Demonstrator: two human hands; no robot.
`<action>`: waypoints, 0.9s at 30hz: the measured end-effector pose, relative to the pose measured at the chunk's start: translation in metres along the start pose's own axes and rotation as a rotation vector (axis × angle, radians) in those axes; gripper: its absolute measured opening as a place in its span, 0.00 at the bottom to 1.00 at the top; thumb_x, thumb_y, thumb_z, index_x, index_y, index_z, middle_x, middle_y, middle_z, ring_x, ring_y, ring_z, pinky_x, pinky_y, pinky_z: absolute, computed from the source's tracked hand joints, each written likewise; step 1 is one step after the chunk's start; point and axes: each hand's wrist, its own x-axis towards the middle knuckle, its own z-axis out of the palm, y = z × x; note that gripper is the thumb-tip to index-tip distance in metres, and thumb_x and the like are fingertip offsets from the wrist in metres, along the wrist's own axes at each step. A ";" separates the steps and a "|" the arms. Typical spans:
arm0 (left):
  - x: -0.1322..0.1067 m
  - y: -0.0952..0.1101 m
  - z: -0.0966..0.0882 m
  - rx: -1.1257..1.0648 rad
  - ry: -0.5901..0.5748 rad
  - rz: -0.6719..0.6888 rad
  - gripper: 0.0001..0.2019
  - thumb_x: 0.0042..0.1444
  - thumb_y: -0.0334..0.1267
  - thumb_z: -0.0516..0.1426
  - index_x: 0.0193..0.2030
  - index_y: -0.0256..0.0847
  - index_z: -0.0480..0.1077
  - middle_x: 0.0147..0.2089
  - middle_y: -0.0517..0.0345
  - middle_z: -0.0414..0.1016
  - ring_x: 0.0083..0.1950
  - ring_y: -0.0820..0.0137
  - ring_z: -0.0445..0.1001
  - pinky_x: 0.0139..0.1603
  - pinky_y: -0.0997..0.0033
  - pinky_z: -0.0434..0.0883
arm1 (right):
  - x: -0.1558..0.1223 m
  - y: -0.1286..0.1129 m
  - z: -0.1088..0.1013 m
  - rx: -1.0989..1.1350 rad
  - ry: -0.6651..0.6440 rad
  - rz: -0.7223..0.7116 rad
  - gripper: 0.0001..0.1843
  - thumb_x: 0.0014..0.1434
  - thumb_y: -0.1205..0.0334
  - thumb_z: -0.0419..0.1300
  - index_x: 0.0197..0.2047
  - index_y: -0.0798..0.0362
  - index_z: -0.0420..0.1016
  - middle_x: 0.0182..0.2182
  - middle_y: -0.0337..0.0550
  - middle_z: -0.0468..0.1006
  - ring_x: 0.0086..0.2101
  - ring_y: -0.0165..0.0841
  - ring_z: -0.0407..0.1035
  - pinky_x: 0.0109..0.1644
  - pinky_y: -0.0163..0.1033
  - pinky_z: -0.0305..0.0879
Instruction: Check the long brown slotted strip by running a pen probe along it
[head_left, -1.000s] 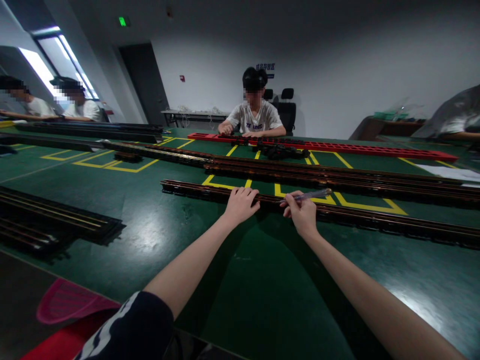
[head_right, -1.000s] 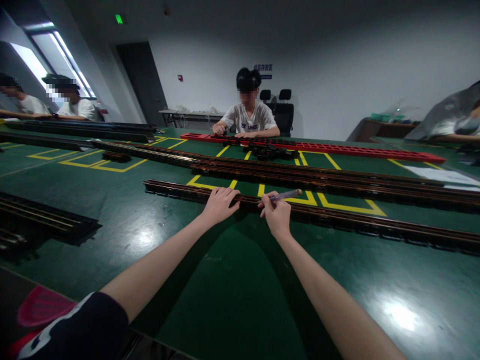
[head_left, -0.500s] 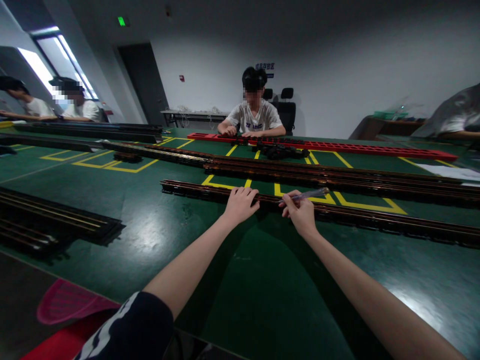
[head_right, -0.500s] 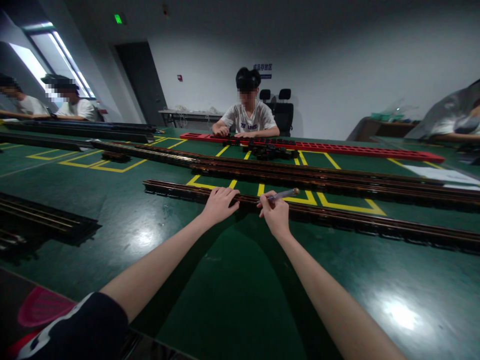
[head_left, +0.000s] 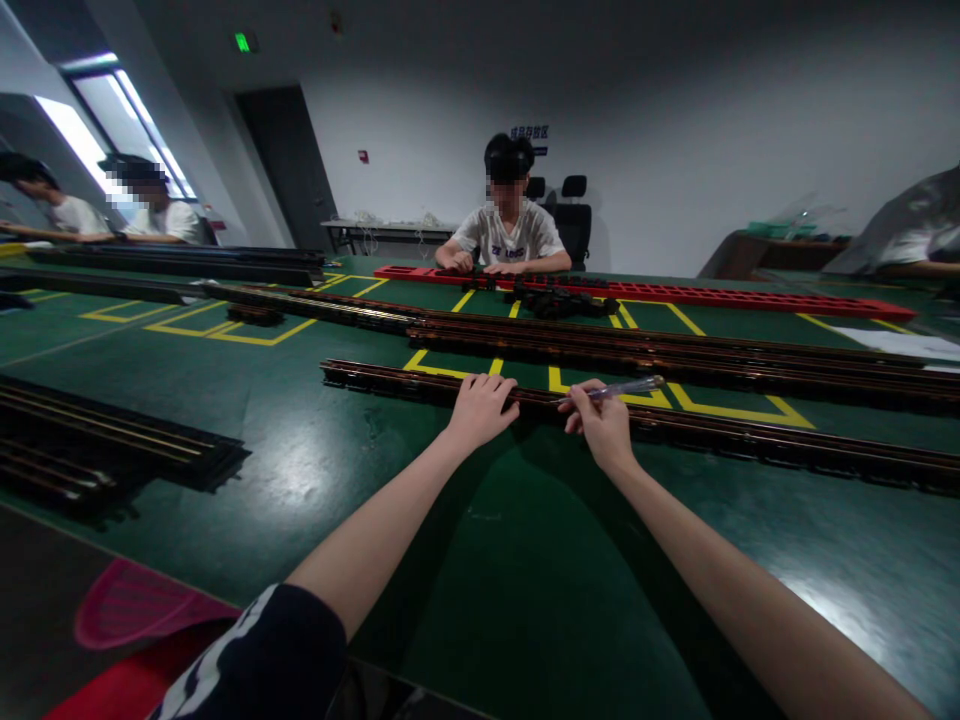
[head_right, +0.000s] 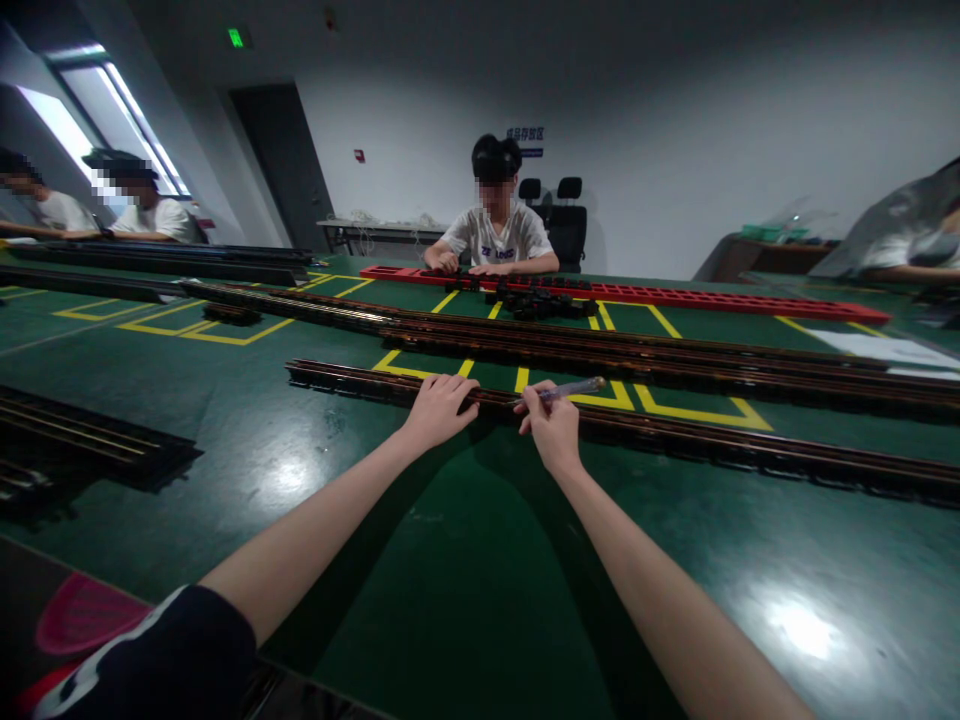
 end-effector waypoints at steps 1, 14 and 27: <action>0.000 0.000 0.000 -0.002 -0.004 -0.001 0.16 0.61 0.43 0.50 0.51 0.41 0.69 0.50 0.52 0.75 0.51 0.61 0.71 0.57 0.56 0.63 | 0.000 0.000 0.000 -0.002 -0.006 -0.003 0.22 0.53 0.41 0.59 0.30 0.53 0.67 0.21 0.40 0.76 0.15 0.26 0.66 0.17 0.30 0.59; 0.000 0.003 -0.006 0.013 -0.021 -0.011 0.15 0.62 0.45 0.49 0.50 0.42 0.68 0.50 0.53 0.75 0.51 0.62 0.71 0.56 0.57 0.63 | -0.003 -0.006 -0.001 -0.068 -0.022 -0.037 0.24 0.52 0.38 0.58 0.29 0.52 0.66 0.22 0.40 0.75 0.15 0.26 0.66 0.17 0.31 0.61; 0.000 0.006 -0.004 0.036 0.003 -0.014 0.15 0.62 0.41 0.48 0.52 0.41 0.68 0.50 0.51 0.75 0.52 0.60 0.70 0.57 0.54 0.61 | -0.002 -0.004 0.000 -0.050 -0.004 -0.030 0.23 0.53 0.39 0.58 0.29 0.53 0.66 0.22 0.40 0.75 0.15 0.26 0.66 0.18 0.31 0.61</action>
